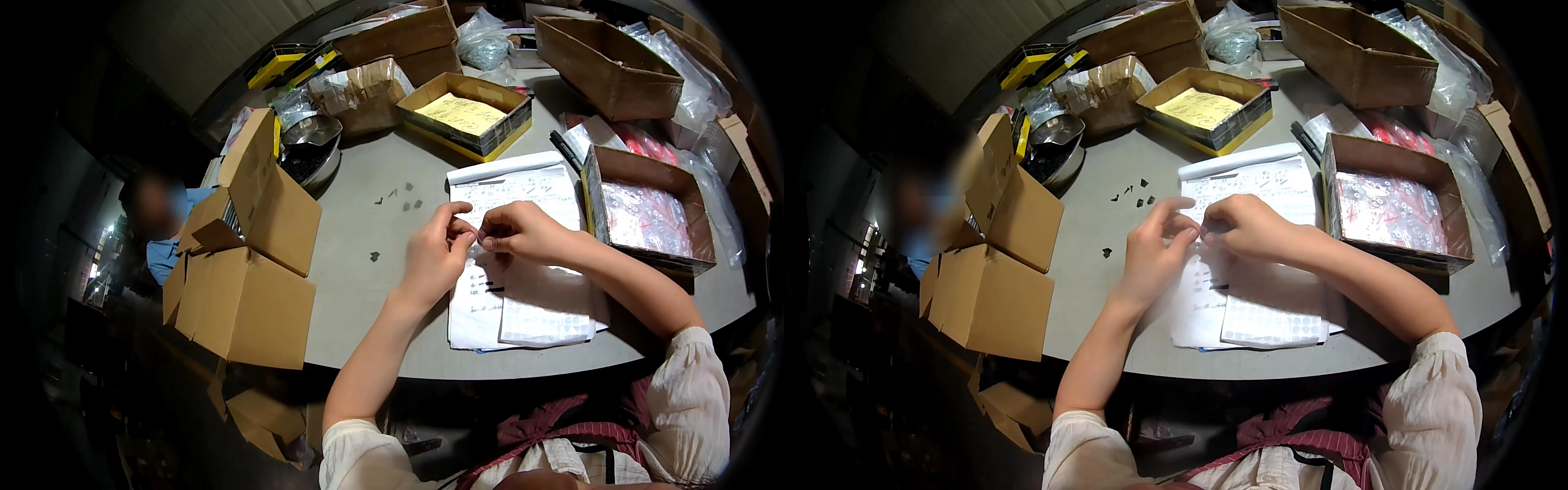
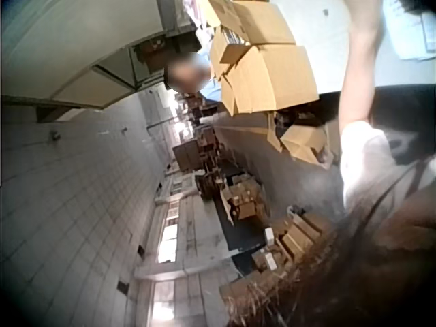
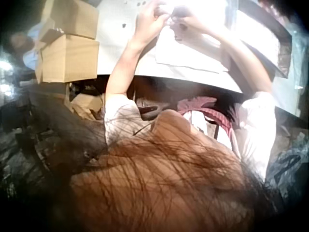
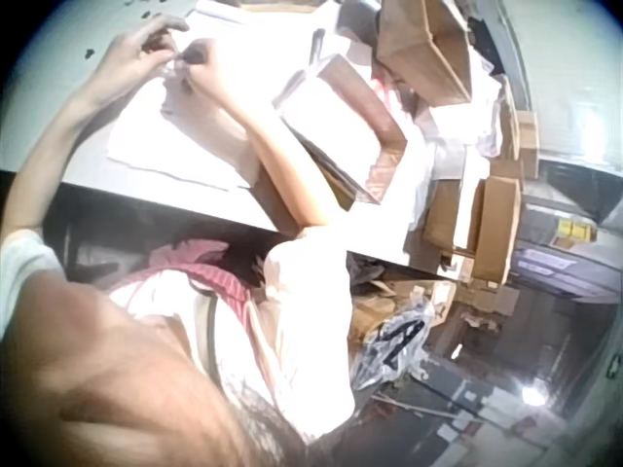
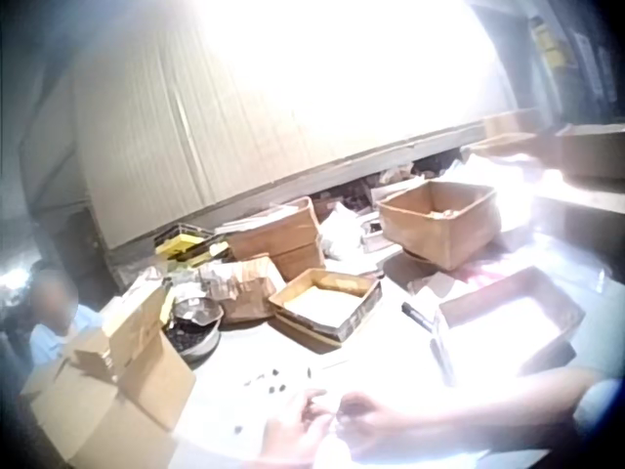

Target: The person repeatedly picks small items from a box, places them into clear plastic bags, seals the bags, and sets them aside on the table. The person also handles a roll of adhesive labels and a box of red-labeled plastic bags. The workspace is a table with cardboard boxes, papers, and packaging materials.

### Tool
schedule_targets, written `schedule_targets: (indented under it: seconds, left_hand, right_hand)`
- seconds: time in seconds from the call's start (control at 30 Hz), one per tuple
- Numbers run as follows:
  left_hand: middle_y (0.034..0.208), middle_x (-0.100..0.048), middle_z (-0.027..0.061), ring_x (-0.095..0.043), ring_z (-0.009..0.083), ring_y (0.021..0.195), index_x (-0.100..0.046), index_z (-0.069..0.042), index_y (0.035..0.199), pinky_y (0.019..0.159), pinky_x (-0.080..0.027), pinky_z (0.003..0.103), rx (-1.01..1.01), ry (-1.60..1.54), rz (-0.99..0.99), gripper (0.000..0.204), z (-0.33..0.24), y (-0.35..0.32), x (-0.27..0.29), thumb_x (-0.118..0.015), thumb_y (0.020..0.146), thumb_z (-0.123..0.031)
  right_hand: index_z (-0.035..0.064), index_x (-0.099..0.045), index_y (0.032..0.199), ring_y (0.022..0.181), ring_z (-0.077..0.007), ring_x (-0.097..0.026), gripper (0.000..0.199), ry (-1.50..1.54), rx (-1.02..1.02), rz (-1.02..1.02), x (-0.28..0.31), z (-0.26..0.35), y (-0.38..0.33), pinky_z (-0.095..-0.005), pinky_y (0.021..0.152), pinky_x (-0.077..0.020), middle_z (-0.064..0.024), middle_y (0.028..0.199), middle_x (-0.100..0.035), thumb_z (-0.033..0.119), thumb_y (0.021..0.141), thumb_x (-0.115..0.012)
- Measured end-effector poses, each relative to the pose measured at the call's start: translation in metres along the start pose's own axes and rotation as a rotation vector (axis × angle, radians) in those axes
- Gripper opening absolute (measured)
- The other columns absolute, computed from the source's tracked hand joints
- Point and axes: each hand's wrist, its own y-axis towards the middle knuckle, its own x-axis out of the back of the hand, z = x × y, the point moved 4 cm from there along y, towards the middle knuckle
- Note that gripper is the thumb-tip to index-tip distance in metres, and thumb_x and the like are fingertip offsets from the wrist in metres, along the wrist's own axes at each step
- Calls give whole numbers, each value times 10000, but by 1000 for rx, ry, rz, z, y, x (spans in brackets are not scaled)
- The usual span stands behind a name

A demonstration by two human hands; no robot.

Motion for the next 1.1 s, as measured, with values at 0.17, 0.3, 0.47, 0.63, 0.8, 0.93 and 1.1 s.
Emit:
schedule_targets:
  seconds: [0.17,0.3,0.47,0.63,0.8,0.93,1.1]
  left_hand:
    - [1002,-750,122,-717,201,893,-632,-2,1217,806,-571,341,-18,65,-121,351,-4,0,3,-706,874,-6]
    - [1094,-732,137,-698,200,942,-636,4,1144,809,-557,333,-263,367,-283,303,-13,3,14,-723,854,-13]
    - [758,-723,81,-687,136,700,-703,25,850,643,-532,272,47,16,-56,143,-7,0,4,-723,915,-102]
    - [782,-720,48,-661,109,709,-717,15,873,641,-507,255,212,-320,173,223,6,-2,-5,-650,999,-156]
    - [757,-695,22,-615,77,667,-698,9,881,599,-477,236,254,-456,198,235,7,-3,-6,-646,1019,-175]
    - [740,-675,16,-601,69,659,-669,-4,842,592,-473,239,289,-491,153,212,4,-4,-9,-653,996,-148]
    - [822,-715,88,-667,127,740,-666,2,885,669,-502,272,179,174,147,127,-14,-5,-2,-712,885,-116]
  right_hand:
    - [-39,-647,976,654,-139,-692,183,22,-24,7,2,8,-2,-305,576,-565,-79,756,-684,137,1004,-687]
    - [-13,-692,951,718,-269,-690,246,-36,-37,-70,7,8,-3,-381,664,-538,-151,804,-710,230,929,-719]
    - [-4,-722,905,734,-322,-691,274,-113,61,-123,8,8,-3,-414,696,-523,-182,802,-717,269,883,-721]
    - [-15,-647,792,549,-109,-546,271,-22,335,-106,-2,0,-2,-281,539,-427,-48,651,-624,197,943,-722]
    - [18,-657,755,530,-72,-506,241,424,-85,73,3,0,-5,-261,504,-388,-4,631,-597,172,937,-690]
    - [13,-645,721,515,-81,-522,275,459,-109,4,0,-2,-4,-283,488,-402,-9,587,-569,199,921,-670]
    - [-8,-674,755,597,-374,-573,280,-247,191,-286,7,9,-4,-436,614,-505,-216,674,-641,271,774,-682]
